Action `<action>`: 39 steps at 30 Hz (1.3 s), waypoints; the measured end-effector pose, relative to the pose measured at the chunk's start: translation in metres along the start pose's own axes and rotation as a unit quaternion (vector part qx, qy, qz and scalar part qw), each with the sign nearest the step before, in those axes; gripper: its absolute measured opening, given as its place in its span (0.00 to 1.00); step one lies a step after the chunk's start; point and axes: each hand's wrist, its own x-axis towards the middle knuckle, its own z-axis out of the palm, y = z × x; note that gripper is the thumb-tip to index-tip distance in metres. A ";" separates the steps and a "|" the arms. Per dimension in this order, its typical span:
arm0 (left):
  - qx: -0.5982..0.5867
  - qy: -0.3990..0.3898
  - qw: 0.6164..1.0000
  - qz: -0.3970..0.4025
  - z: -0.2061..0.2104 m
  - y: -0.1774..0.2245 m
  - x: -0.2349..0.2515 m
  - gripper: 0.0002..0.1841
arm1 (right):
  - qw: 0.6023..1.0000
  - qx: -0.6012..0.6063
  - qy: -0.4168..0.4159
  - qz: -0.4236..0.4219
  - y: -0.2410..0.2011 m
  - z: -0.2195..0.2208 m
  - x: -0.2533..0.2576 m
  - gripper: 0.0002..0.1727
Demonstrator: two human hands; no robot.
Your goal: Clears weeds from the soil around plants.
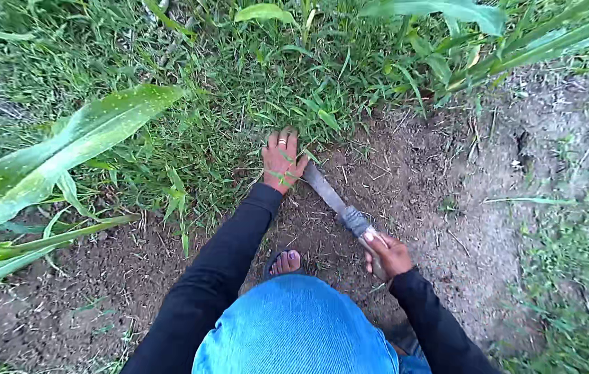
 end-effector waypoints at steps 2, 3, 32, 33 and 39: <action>0.054 0.016 0.998 0.028 0.015 -0.002 0.015 0.29 | 0.998 0.026 -0.046 0.030 -0.012 -0.004 -0.003 0.14; 0.059 0.021 0.998 0.033 0.017 -0.005 0.019 0.24 | 0.995 0.051 -0.078 0.036 -0.021 -0.004 -0.010 0.16; -0.458 0.115 0.877 -0.088 0.015 -0.026 0.036 0.27 | 0.995 0.045 0.027 -0.079 0.068 -0.186 -0.066 0.24; -0.474 0.113 0.869 -0.086 0.014 -0.027 0.036 0.27 | 0.996 0.048 0.025 -0.075 0.069 -0.185 -0.061 0.25; -0.523 0.156 0.832 -0.103 0.017 -0.026 0.037 0.25 | 0.993 -0.050 0.056 -0.090 -0.011 -0.042 0.037 0.12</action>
